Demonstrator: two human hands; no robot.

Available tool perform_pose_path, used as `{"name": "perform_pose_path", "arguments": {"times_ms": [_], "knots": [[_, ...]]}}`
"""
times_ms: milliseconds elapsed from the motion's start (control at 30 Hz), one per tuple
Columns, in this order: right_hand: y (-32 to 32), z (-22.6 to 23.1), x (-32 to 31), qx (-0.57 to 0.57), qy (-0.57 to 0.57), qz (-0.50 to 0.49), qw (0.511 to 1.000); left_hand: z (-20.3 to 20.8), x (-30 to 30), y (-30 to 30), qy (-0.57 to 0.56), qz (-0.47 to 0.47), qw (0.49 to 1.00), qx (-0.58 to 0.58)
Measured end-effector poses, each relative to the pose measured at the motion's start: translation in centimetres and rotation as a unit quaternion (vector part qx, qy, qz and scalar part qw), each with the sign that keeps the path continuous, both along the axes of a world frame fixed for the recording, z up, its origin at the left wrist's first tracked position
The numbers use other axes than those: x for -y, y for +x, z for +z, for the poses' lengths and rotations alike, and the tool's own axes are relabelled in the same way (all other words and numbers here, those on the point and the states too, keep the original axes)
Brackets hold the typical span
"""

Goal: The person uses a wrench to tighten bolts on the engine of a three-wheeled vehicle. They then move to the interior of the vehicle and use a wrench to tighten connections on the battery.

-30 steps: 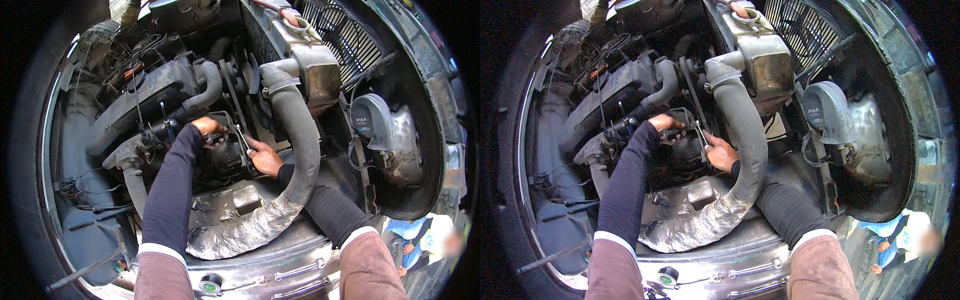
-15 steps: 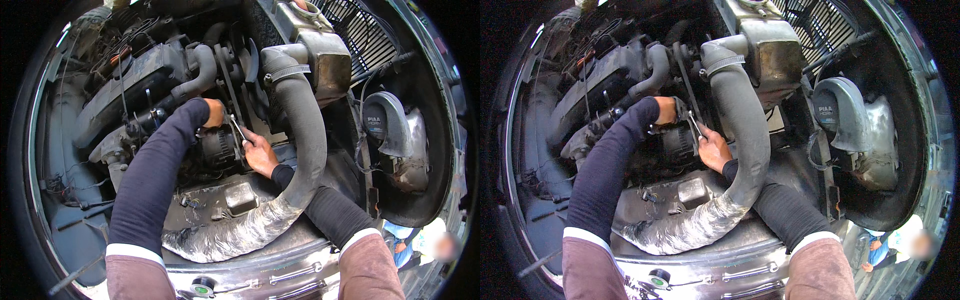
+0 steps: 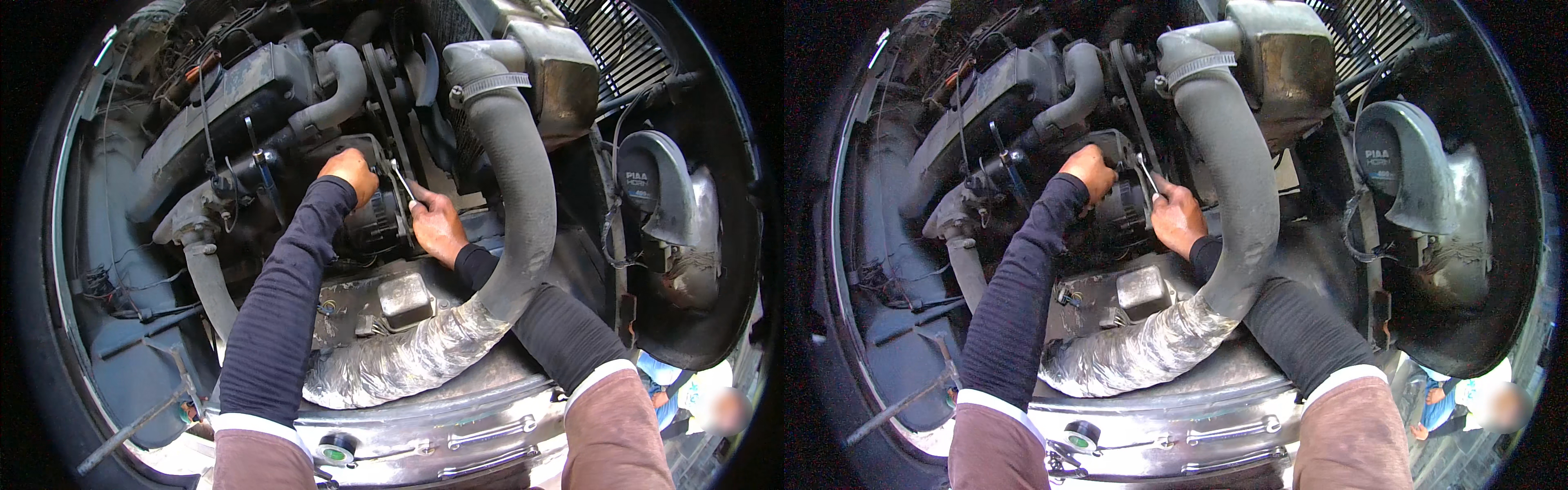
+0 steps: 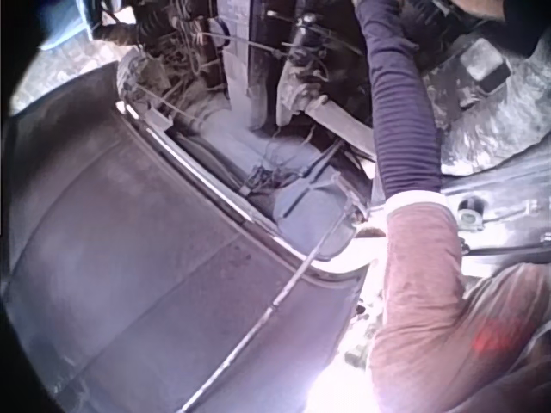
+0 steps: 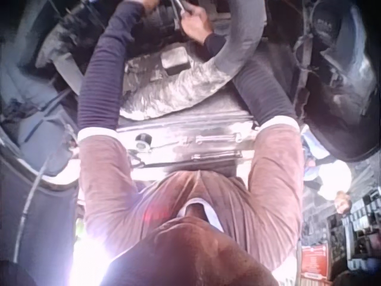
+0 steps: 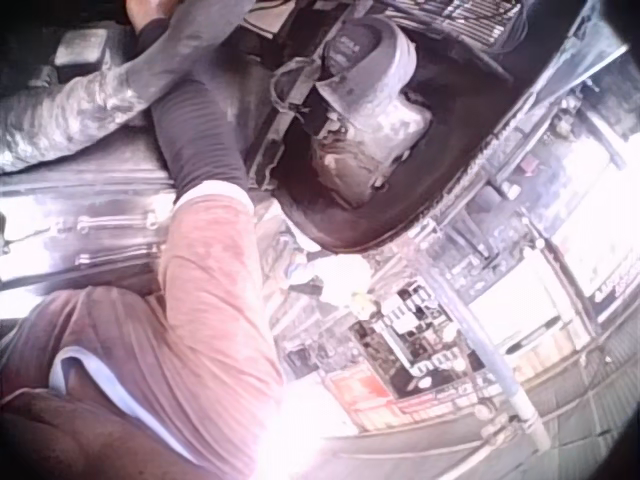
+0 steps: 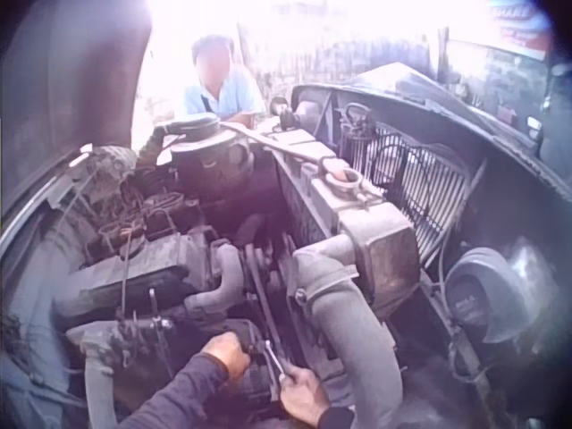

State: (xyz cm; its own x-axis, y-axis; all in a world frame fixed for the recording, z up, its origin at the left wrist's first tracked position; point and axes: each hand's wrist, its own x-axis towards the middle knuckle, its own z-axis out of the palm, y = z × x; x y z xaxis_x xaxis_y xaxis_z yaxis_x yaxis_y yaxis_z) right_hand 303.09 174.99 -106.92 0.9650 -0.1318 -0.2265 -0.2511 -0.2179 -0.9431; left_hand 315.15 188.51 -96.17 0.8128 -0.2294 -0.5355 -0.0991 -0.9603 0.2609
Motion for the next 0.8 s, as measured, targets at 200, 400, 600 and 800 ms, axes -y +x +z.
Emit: {"name": "perform_pose_path", "arguments": {"times_ms": [200,400,600,800], "knots": [[0.2,1.4,0.0,-0.064,0.016,0.020,0.998,-1.4,-0.3,-1.2,-0.032,0.042,0.996,0.072],[0.3,0.5,-0.5,-0.030,0.077,-0.002,0.997,-2.3,-0.6,-2.2,-0.056,0.054,0.990,0.114],[-0.5,-1.5,0.6,0.011,0.100,-0.004,0.995,-2.7,0.5,-3.3,-0.046,0.024,0.986,0.157],[-0.6,1.2,-0.4,0.026,-0.017,0.017,0.999,-1.7,-3.7,-3.2,-0.358,0.271,0.869,-0.207]]}}
